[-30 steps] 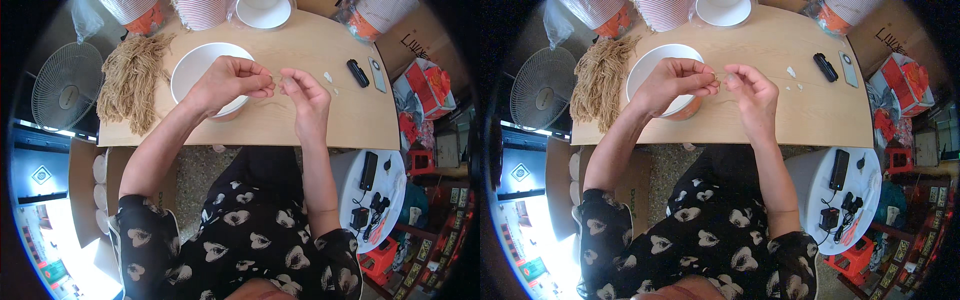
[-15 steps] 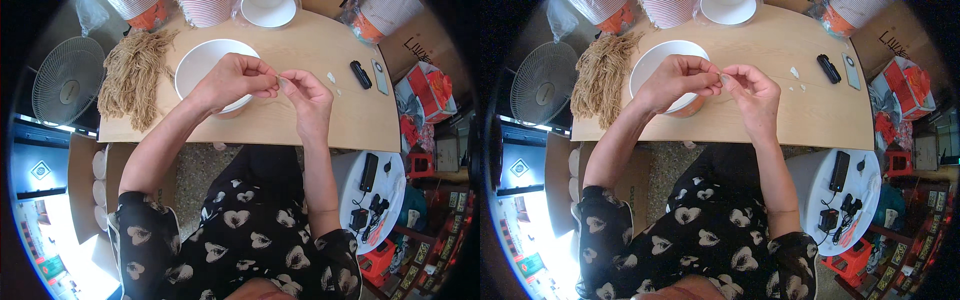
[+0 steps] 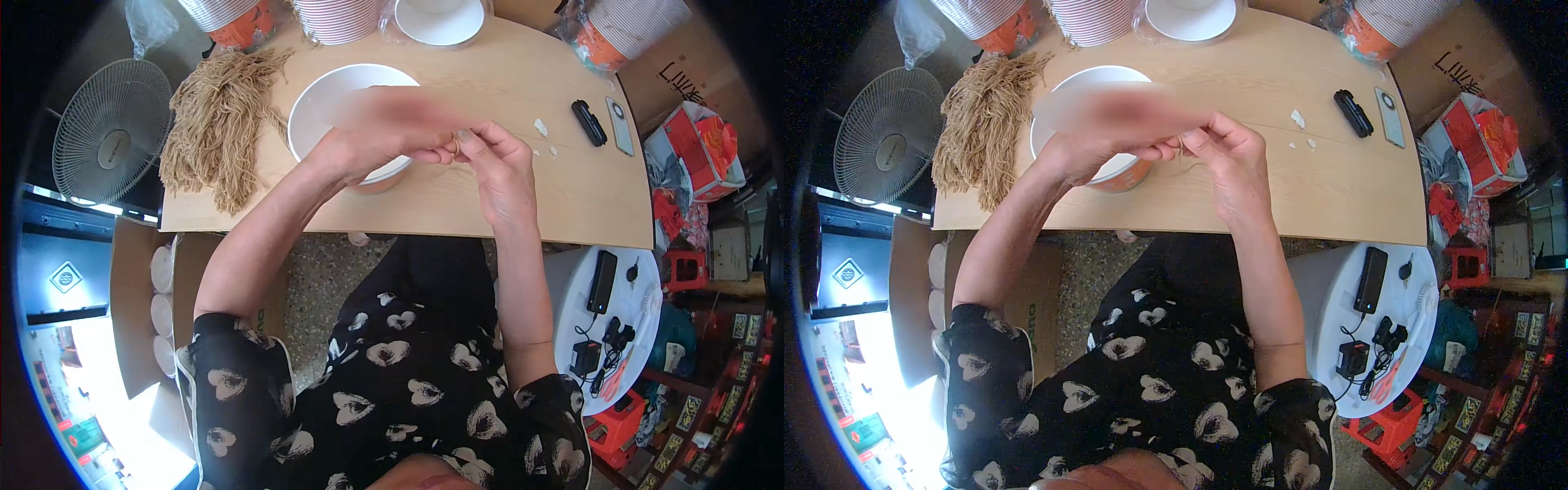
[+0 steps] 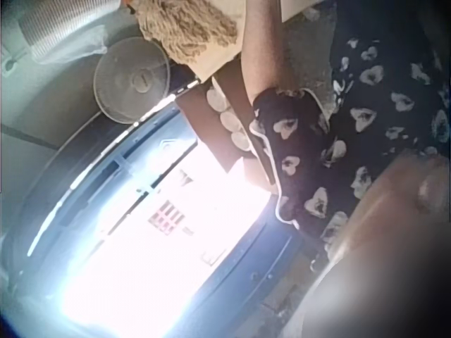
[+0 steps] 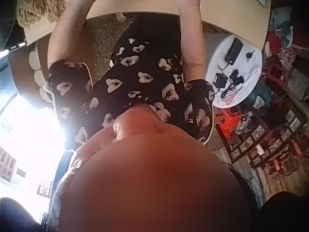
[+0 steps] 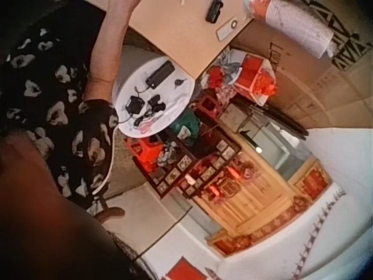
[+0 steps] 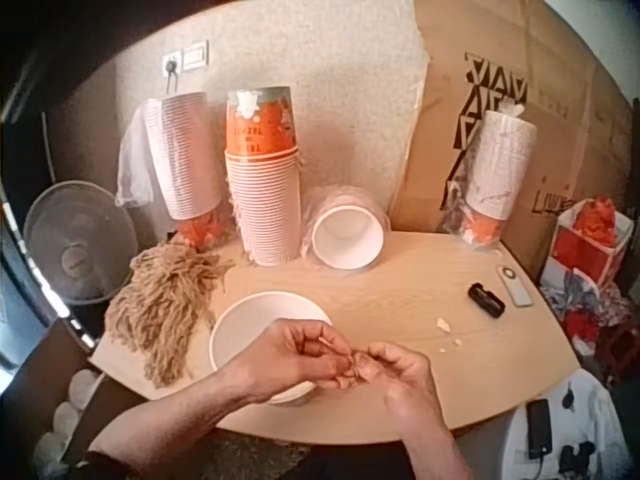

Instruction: Attaching a string handle to a paper cup.

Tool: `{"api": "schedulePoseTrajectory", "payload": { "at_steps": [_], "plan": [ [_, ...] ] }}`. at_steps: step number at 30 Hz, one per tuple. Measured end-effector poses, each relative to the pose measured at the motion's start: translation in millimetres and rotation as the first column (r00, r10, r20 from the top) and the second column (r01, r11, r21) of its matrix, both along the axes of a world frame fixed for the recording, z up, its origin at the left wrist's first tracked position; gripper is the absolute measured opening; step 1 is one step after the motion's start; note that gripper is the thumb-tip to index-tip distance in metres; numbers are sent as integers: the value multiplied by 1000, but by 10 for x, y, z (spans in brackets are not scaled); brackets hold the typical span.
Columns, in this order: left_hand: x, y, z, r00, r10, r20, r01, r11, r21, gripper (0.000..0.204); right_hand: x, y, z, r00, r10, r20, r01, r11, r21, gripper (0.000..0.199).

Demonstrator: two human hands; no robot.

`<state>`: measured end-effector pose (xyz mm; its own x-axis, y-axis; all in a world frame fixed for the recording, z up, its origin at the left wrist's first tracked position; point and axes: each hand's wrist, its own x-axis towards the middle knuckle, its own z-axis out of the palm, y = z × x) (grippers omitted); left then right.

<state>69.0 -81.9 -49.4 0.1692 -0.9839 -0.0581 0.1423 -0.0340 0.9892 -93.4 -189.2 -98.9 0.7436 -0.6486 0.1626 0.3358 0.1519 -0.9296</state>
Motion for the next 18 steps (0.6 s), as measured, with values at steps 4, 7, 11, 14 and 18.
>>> {"api": "schedulePoseTrajectory", "payload": {
  "at_steps": [4, 7, 11, 14, 18],
  "plan": [
    [-7, 18, 21, 1000, 23, 19, -24, 1000, 5, 19, 2, -5, -11, 1000, 12, 5, -12, 1000, 17, 22],
    [-5, 29, 29, 998, 33, 57, -33, 999, 0, 17, 0, 4, -9, 1000, 8, 13, -8, 1000, -5, 21],
    [-26, 46, 42, 989, 51, 136, -49, 999, -14, 16, -24, 82, 51, 996, -86, -31, 80, 985, -152, 18],
    [-40, 51, 30, 989, 52, 141, -46, 998, -42, 15, -19, 128, 78, 988, -150, -27, 141, 967, -213, 17],
    [-66, 60, 10, 992, 23, 125, -8, 993, -114, 14, -17, 93, 13, 990, -108, 87, 112, 993, -46, 15]
  ]
}}
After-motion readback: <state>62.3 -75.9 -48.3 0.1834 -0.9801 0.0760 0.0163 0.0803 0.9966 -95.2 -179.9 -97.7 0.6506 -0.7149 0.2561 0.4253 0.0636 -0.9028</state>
